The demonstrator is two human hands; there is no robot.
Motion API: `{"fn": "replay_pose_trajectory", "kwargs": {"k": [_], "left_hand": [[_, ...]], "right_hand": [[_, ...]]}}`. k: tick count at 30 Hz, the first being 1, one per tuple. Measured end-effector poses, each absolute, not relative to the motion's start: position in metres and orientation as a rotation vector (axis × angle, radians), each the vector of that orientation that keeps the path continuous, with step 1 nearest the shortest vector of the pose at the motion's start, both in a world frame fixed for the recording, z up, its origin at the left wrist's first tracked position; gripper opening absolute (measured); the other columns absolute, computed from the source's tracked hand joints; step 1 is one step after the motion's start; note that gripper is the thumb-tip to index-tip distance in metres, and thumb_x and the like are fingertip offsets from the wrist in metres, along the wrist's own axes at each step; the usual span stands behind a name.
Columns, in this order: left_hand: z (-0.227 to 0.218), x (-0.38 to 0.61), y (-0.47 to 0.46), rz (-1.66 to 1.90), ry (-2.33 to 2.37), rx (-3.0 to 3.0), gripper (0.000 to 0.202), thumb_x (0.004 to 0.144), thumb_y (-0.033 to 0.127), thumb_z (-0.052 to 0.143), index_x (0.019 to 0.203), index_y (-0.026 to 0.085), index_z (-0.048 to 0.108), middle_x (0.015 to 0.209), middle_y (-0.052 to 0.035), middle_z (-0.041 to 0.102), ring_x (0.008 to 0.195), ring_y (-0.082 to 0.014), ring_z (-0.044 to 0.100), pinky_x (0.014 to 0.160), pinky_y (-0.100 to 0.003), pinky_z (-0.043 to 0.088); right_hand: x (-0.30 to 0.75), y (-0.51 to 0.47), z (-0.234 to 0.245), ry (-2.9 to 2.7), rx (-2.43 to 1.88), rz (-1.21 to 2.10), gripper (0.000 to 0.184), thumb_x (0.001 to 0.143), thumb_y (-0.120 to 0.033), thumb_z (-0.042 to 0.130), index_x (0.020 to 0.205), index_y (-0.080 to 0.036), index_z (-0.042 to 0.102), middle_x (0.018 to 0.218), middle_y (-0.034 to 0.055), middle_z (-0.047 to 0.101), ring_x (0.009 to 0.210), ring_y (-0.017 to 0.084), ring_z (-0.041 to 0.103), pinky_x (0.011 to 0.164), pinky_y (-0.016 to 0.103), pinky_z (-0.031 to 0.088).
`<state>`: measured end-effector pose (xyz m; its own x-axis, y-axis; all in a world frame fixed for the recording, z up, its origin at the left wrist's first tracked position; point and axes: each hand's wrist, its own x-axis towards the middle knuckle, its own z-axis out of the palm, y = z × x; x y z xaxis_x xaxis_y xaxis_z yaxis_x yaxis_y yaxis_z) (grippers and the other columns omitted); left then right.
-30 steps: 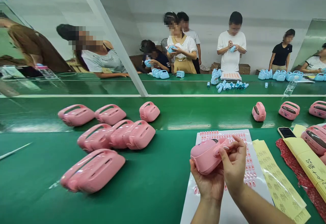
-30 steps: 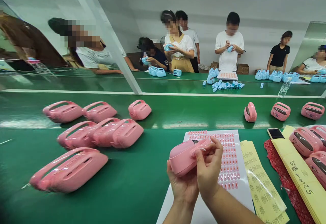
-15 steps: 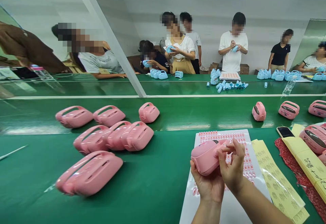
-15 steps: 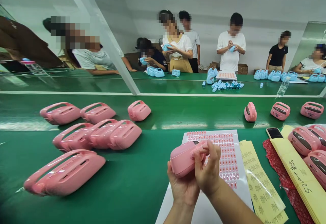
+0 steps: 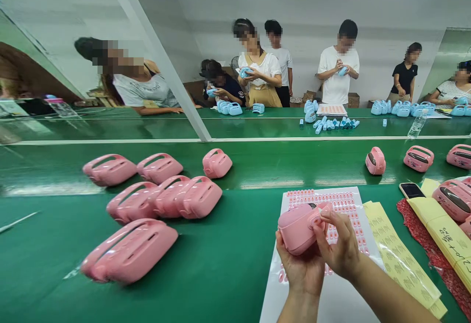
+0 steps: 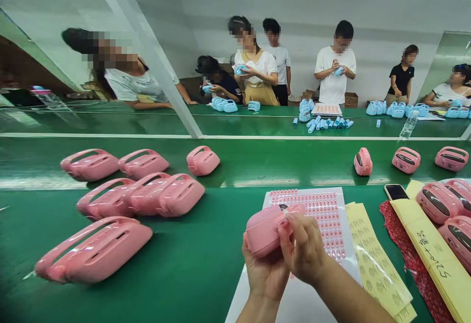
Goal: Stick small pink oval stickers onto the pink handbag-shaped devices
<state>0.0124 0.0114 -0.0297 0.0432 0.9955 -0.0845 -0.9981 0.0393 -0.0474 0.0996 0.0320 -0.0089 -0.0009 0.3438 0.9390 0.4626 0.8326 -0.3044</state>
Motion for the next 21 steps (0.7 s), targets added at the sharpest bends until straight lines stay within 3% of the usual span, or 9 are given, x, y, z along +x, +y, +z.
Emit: {"fn": "replay_pose_trajectory", "kwargs": {"k": [7,14,21], "left_hand": [[-0.025,0.016,0.01,1.52,0.076,-0.09,0.06,0.08,0.04,0.046,0.132,0.011,0.038,0.099,-0.0168,0.067,0.094,-0.0253,0.065,0.085,-0.035,0.051],[-0.034,0.011,0.009,1.511,-0.004,-0.068,0.06,0.08,0.037,0.047,0.133,0.012,0.037,0.103,-0.0171,0.067,0.092,-0.0232,0.066,0.083,-0.031,0.051],[-0.031,0.011,0.01,1.608,-0.053,0.06,0.042,0.083,0.036,0.044,0.119,0.018,0.056,0.1,-0.0138,0.07,0.093,-0.0247,0.066,0.084,-0.035,0.051]], "right_hand": [[0.11,0.032,-0.001,-1.664,-0.666,0.003,0.066,0.082,-0.013,0.055,0.138,-0.028,0.024,0.099,0.0083,0.058,0.092,0.023,0.059,0.079,0.046,0.054],[0.101,0.023,-0.003,-1.607,-0.667,0.124,0.065,0.083,-0.008,0.05,0.138,-0.033,0.025,0.096,0.0064,0.059,0.087,0.022,0.06,0.077,0.045,0.055],[0.105,0.027,0.009,-1.334,-0.737,0.922,0.062,0.075,-0.013,0.062,0.129,-0.029,0.036,0.089,0.0002,0.053,0.07,0.013,0.064,0.068,0.031,0.058]]}}
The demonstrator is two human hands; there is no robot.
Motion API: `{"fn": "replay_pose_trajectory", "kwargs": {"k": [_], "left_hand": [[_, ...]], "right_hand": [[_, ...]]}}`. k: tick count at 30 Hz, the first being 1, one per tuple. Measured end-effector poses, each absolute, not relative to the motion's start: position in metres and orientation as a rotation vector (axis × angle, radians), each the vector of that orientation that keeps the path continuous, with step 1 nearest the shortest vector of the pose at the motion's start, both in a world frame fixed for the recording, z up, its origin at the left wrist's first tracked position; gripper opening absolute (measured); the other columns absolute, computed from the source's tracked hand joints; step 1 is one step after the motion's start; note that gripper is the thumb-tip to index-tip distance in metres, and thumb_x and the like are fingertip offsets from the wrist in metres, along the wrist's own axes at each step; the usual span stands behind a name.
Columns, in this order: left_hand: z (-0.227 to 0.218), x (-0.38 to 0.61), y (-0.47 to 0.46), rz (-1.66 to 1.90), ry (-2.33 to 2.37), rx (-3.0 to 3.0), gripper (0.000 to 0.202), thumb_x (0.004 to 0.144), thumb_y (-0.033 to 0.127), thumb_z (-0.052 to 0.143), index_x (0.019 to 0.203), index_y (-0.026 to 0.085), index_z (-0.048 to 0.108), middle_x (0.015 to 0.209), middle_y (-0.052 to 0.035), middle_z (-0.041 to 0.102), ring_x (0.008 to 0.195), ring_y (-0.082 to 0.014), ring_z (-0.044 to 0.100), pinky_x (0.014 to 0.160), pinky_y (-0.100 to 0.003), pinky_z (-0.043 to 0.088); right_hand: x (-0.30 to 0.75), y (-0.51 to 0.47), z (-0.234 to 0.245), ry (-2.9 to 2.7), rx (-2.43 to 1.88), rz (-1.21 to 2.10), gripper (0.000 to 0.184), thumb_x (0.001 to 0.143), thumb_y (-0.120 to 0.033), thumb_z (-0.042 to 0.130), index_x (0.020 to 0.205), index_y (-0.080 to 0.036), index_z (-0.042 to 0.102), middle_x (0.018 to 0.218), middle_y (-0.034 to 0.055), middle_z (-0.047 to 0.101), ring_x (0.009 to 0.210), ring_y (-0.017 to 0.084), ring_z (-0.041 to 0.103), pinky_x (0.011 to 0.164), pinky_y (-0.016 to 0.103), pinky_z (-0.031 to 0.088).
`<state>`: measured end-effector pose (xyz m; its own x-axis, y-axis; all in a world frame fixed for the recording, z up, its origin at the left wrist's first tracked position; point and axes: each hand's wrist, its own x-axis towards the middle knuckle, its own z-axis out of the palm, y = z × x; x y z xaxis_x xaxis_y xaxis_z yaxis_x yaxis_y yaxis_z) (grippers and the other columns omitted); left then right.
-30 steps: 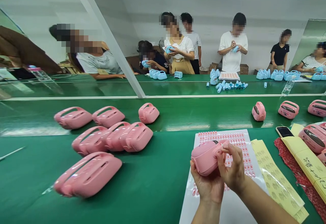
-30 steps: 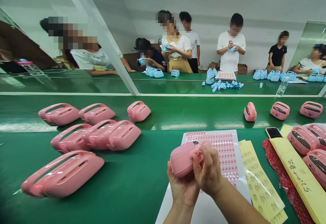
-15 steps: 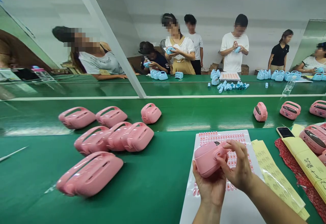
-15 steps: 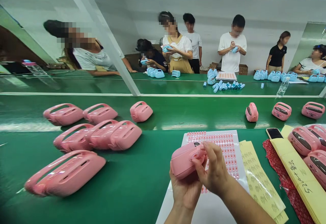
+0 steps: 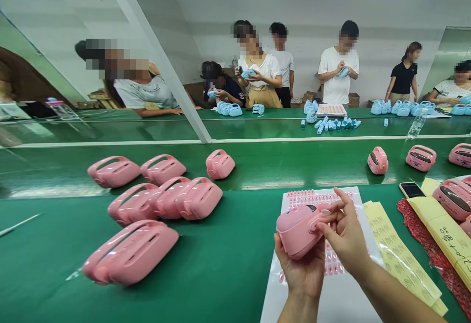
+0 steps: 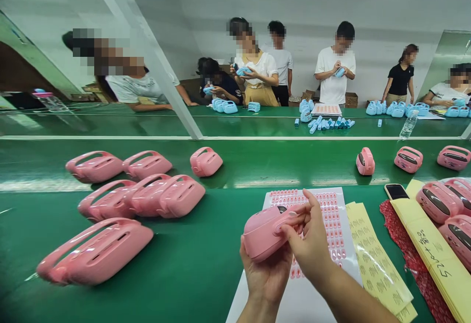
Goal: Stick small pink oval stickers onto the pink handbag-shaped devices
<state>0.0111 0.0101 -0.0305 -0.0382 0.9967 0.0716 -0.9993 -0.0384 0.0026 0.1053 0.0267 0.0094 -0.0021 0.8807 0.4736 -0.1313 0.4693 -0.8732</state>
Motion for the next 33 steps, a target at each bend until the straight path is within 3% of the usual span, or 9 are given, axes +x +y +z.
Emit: {"fn": "replay_pose_trajectory", "kwargs": {"k": [6,16,27,33], "left_hand": [[-0.026,0.013,0.01,1.64,0.065,0.002,0.039,0.081,0.035,0.047,0.108,0.012,0.063,0.099,-0.0186,0.07,0.091,-0.0249,0.066,0.081,-0.034,0.052],[-0.028,0.012,0.01,1.582,-0.015,0.032,0.043,0.082,0.037,0.046,0.116,0.015,0.059,0.101,-0.0153,0.07,0.095,-0.0246,0.065,0.083,-0.034,0.051],[-0.033,0.012,0.009,1.598,0.022,0.005,0.05,0.082,0.037,0.047,0.127,0.015,0.05,0.102,-0.0161,0.069,0.094,-0.0262,0.066,0.085,-0.037,0.05],[-0.038,0.008,0.01,1.536,0.011,0.006,0.05,0.082,0.039,0.046,0.126,0.015,0.049,0.107,-0.0163,0.068,0.097,-0.0252,0.064,0.088,-0.036,0.048]], "right_hand": [[0.11,0.028,0.024,-1.149,-0.73,1.225,0.066,0.069,-0.015,0.067,0.126,-0.03,0.039,0.087,-0.0035,0.051,0.068,0.011,0.065,0.074,0.032,0.057],[0.101,0.025,0.02,-1.122,-0.747,1.155,0.064,0.069,-0.016,0.067,0.125,-0.029,0.04,0.085,-0.0038,0.05,0.063,0.011,0.064,0.069,0.031,0.059],[0.095,0.022,0.01,-1.316,-0.857,0.762,0.056,0.078,-0.011,0.053,0.129,-0.029,0.037,0.09,0.0011,0.05,0.07,0.012,0.06,0.062,0.027,0.054],[0.097,0.027,0.008,-1.472,-0.858,0.429,0.054,0.08,-0.013,0.051,0.13,-0.029,0.037,0.095,0.0059,0.053,0.084,0.019,0.058,0.074,0.038,0.052]]}}
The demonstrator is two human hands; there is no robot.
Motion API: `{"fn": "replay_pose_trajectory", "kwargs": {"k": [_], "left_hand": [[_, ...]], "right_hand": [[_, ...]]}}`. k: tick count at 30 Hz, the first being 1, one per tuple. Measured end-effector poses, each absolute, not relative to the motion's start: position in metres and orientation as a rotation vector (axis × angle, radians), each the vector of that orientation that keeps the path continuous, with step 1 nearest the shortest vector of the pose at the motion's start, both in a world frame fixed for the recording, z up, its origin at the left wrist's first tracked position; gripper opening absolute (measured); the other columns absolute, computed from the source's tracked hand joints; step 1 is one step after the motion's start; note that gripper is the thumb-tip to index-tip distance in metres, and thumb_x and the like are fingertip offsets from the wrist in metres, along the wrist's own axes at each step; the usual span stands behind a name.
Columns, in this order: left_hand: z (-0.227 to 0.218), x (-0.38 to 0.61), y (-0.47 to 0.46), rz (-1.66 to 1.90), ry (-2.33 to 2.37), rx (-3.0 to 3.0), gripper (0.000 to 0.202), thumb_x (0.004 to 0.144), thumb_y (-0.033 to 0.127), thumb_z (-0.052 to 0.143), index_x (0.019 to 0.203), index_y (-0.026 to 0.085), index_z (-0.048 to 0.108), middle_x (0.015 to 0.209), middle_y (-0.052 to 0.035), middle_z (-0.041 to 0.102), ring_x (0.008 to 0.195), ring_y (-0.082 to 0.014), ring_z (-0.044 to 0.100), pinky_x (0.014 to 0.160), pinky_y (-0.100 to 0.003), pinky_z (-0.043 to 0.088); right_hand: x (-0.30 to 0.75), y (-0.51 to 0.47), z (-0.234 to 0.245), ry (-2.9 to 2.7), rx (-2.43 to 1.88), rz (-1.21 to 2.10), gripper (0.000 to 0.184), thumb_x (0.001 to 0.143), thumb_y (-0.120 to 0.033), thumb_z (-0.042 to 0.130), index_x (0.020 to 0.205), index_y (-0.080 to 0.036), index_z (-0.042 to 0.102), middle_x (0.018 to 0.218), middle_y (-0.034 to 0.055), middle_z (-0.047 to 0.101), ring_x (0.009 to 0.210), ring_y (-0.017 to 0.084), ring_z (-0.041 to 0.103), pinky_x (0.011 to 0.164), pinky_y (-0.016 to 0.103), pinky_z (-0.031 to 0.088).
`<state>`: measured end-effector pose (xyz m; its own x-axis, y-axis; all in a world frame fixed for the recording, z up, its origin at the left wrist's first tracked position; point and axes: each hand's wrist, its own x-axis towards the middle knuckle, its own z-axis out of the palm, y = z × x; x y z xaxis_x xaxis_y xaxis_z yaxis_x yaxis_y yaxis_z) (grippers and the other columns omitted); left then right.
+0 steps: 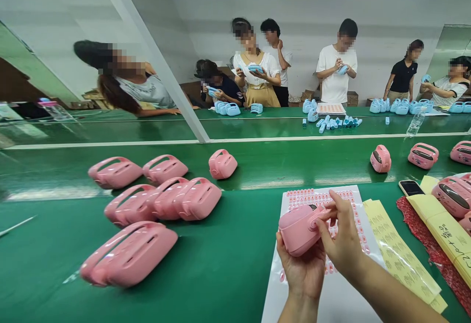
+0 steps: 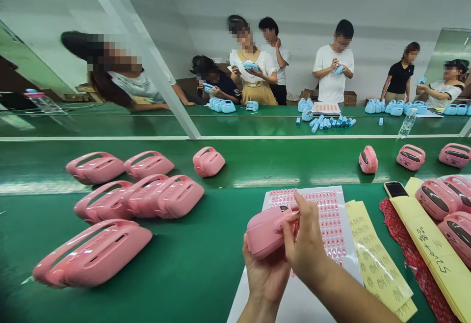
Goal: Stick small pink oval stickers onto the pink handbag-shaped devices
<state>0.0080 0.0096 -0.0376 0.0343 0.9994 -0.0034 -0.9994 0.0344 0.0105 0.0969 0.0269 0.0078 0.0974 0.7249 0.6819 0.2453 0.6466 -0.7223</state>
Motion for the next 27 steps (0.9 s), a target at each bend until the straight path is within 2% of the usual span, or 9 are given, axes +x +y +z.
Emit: {"fn": "replay_pose_trajectory", "kwargs": {"k": [2,6,9,12,14,17,19,23,27], "left_hand": [[-0.037,0.008,0.01,1.518,0.013,0.003,0.048,0.082,0.04,0.046,0.121,0.012,0.053,0.108,-0.0184,0.067,0.1,-0.0267,0.063,0.088,-0.037,0.048],[-0.034,0.008,0.009,1.524,0.012,-0.004,0.044,0.081,0.039,0.046,0.112,0.01,0.059,0.107,-0.02,0.067,0.1,-0.0278,0.063,0.088,-0.038,0.049],[-0.038,0.005,0.007,1.517,0.009,-0.006,0.041,0.081,0.036,0.044,0.112,0.013,0.059,0.101,-0.016,0.07,0.095,-0.0246,0.066,0.087,-0.036,0.05],[-0.049,-0.002,0.005,1.508,-0.006,0.051,0.041,0.081,0.034,0.045,0.113,0.014,0.06,0.104,-0.0161,0.07,0.097,-0.025,0.065,0.087,-0.036,0.049],[-0.056,-0.009,0.002,1.524,-0.028,0.12,0.04,0.082,0.034,0.046,0.115,0.016,0.06,0.106,-0.0155,0.069,0.1,-0.0257,0.064,0.089,-0.037,0.049],[-0.062,-0.025,-0.004,1.588,-0.035,0.245,0.04,0.083,0.037,0.048,0.119,0.022,0.058,0.112,-0.0122,0.067,0.108,-0.0273,0.059,0.092,-0.04,0.046],[-0.063,-0.038,-0.009,1.646,-0.006,0.302,0.038,0.083,0.04,0.05,0.119,0.028,0.058,0.114,-0.0079,0.067,0.109,-0.0269,0.058,0.093,-0.042,0.045],[-0.071,-0.06,-0.02,1.771,0.232,0.278,0.034,0.079,0.046,0.055,0.112,0.039,0.06,0.105,0.0009,0.072,0.097,-0.0244,0.065,0.082,-0.038,0.053],[-0.078,-0.062,-0.028,1.847,0.634,0.192,0.047,0.071,0.051,0.062,0.116,0.036,0.059,0.092,-0.0002,0.075,0.084,-0.0263,0.069,0.07,-0.037,0.057]], "right_hand": [[0.102,0.033,0.008,-1.477,-0.896,0.431,0.056,0.081,-0.018,0.053,0.133,-0.028,0.032,0.106,0.0088,0.053,0.093,0.022,0.058,0.081,0.043,0.05],[0.109,0.042,0.005,-1.471,-0.987,0.734,0.067,0.082,-0.031,0.056,0.138,-0.027,0.019,0.128,0.0122,0.044,0.108,0.023,0.054,0.091,0.045,0.046],[0.105,0.041,-0.007,-1.511,-0.998,0.86,0.078,0.079,-0.037,0.061,0.14,-0.029,0.014,0.132,0.0126,0.04,0.108,0.024,0.054,0.093,0.046,0.044],[0.099,0.041,-0.027,-1.541,-0.982,0.903,0.079,0.079,-0.038,0.06,0.141,-0.03,0.012,0.133,0.0129,0.038,0.106,0.023,0.055,0.095,0.047,0.042],[0.096,0.052,-0.04,-1.59,-0.931,0.969,0.08,0.079,-0.035,0.061,0.141,-0.03,0.011,0.135,0.0139,0.036,0.105,0.022,0.056,0.095,0.045,0.042],[0.097,0.093,-0.053,-1.667,-0.968,1.109,0.08,0.08,-0.027,0.058,0.141,-0.028,0.007,0.134,0.0156,0.037,0.101,0.02,0.06,0.084,0.04,0.05],[0.097,0.128,-0.057,-1.702,-1.177,1.007,0.073,0.082,-0.02,0.053,0.141,-0.027,0.01,0.13,0.015,0.04,0.104,0.02,0.058,0.082,0.038,0.05],[0.085,0.18,-0.061,-1.778,-1.288,0.913,0.075,0.072,-0.001,0.052,0.139,-0.021,0.023,0.124,0.0163,0.04,0.099,0.021,0.058,0.09,0.042,0.044],[0.068,0.189,-0.066,-1.856,-1.256,0.885,0.081,0.065,0.007,0.049,0.138,-0.023,0.031,0.115,0.012,0.046,0.083,0.018,0.06,0.087,0.041,0.045]]}}
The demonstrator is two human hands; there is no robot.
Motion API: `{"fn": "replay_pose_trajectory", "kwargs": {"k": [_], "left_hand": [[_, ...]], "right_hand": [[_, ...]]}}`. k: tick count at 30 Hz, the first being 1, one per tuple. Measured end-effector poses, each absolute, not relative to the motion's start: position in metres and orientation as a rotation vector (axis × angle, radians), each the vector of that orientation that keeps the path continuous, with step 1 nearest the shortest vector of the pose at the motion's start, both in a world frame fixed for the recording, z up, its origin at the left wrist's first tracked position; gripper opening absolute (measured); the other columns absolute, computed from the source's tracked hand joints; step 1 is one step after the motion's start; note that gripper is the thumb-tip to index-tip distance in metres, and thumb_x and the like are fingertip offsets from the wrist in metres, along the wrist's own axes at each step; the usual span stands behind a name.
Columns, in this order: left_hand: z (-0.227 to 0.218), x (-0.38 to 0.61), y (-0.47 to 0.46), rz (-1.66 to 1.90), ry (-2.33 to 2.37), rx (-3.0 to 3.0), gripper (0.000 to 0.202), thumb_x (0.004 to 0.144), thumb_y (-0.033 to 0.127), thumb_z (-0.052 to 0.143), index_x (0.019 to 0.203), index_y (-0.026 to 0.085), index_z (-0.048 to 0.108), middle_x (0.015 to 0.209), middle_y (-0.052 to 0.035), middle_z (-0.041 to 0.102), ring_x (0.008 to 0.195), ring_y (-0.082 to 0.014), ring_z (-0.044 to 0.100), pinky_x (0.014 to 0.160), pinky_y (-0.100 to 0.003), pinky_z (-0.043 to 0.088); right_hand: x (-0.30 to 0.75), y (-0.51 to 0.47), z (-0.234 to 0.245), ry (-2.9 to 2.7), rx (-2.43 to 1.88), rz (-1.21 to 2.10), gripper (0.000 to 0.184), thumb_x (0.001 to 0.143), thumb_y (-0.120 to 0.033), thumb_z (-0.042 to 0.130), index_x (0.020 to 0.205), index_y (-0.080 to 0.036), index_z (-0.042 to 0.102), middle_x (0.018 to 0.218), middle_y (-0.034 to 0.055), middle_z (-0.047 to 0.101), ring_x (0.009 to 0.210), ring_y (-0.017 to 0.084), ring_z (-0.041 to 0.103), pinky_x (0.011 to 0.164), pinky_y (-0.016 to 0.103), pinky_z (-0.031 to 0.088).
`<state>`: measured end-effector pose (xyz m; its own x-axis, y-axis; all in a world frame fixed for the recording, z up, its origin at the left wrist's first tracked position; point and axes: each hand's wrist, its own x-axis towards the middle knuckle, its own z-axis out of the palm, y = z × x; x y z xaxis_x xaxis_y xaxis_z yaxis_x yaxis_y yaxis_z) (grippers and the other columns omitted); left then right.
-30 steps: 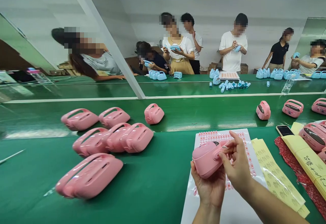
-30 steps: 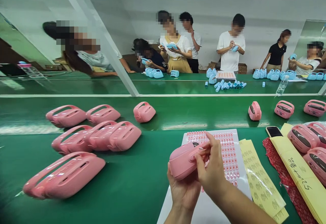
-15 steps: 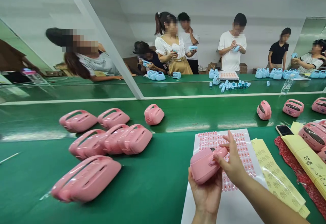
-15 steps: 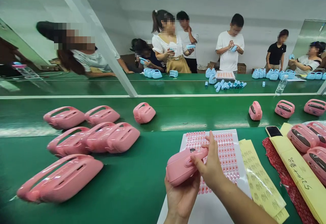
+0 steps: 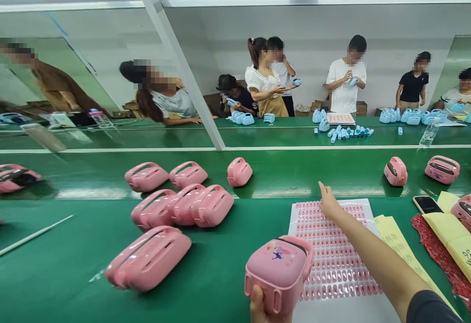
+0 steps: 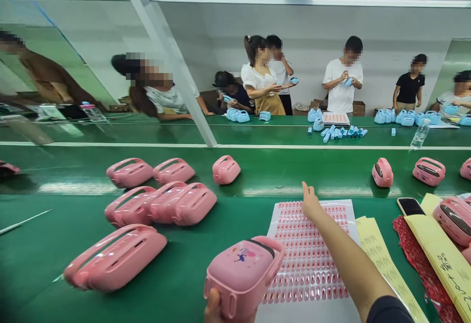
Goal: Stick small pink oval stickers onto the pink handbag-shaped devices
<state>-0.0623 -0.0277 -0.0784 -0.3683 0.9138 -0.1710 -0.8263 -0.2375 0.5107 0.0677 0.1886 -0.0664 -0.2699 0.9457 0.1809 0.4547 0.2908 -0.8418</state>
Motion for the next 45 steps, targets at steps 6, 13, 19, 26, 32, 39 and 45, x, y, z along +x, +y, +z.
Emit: {"fn": "replay_pose_trajectory", "kwargs": {"k": [6,13,19,26,32,39,45], "left_hand": [[-0.059,-0.045,-0.033,1.879,1.007,0.457,0.075,0.055,0.048,0.076,0.124,0.034,0.049,0.099,-0.0021,0.071,0.089,-0.0291,0.066,0.069,-0.04,0.056],[-0.058,-0.058,-0.014,1.74,1.289,1.754,0.088,0.053,0.043,0.078,0.131,0.03,0.039,0.127,-0.0113,0.053,0.108,-0.0345,0.056,0.087,-0.048,0.048],[-0.04,-0.06,-0.008,1.451,1.192,2.302,0.104,0.055,0.024,0.079,0.14,0.033,0.019,0.126,-0.0142,0.054,0.11,-0.0354,0.056,0.085,-0.051,0.049],[-0.034,-0.053,-0.009,1.584,1.006,2.121,0.1,0.044,0.017,0.083,0.133,0.037,0.039,0.127,-0.0106,0.057,0.11,-0.0362,0.056,0.089,-0.05,0.047],[-0.035,-0.051,-0.012,1.658,1.023,1.839,0.086,0.035,0.007,0.083,0.113,0.033,0.061,0.117,-0.0119,0.064,0.106,-0.038,0.058,0.089,-0.053,0.044],[-0.035,-0.051,-0.013,1.645,1.005,2.124,0.099,0.041,0.009,0.082,0.13,0.032,0.045,0.122,-0.0135,0.06,0.109,-0.0356,0.057,0.088,-0.048,0.046],[-0.032,-0.053,-0.014,1.701,0.995,2.072,0.099,0.037,0.007,0.083,0.127,0.031,0.049,0.118,-0.0128,0.063,0.107,-0.0346,0.058,0.089,-0.047,0.046]], "right_hand": [[0.069,0.176,-0.051,-1.832,-1.16,0.876,0.077,0.069,0.004,0.046,0.138,-0.027,0.027,0.113,0.0094,0.047,0.073,0.013,0.059,0.084,0.039,0.047],[0.098,0.1,0.024,-1.547,-0.634,1.47,0.072,0.066,-0.018,0.068,0.127,-0.03,0.03,0.103,0.0012,0.052,0.062,0.007,0.059,0.063,0.027,0.05],[0.114,0.047,0.042,-1.565,-0.583,1.65,0.067,0.066,-0.013,0.068,0.123,-0.029,0.037,0.099,0.0001,0.051,0.06,0.006,0.057,0.057,0.023,0.045],[0.122,0.04,0.038,-1.662,-0.625,1.545,0.07,0.068,-0.008,0.063,0.128,-0.029,0.035,0.098,-0.0001,0.051,0.062,0.005,0.055,0.063,0.024,0.046],[0.123,0.032,0.03,-1.87,-0.622,1.144,0.069,0.073,-0.007,0.059,0.131,-0.032,0.031,0.101,0.0028,0.054,0.07,0.011,0.059,0.066,0.029,0.051],[0.13,0.029,0.018,-2.14,-0.259,0.352,0.066,0.088,-0.01,0.043,0.141,-0.033,0.012,0.123,0.011,0.054,0.111,0.02,0.055,0.086,0.038,0.051],[0.139,0.031,0.011,-2.291,-0.193,0.259,0.064,0.089,-0.009,0.041,0.141,-0.03,0.011,0.14,0.0161,0.04,0.124,0.025,0.045,0.085,0.041,0.051]]}}
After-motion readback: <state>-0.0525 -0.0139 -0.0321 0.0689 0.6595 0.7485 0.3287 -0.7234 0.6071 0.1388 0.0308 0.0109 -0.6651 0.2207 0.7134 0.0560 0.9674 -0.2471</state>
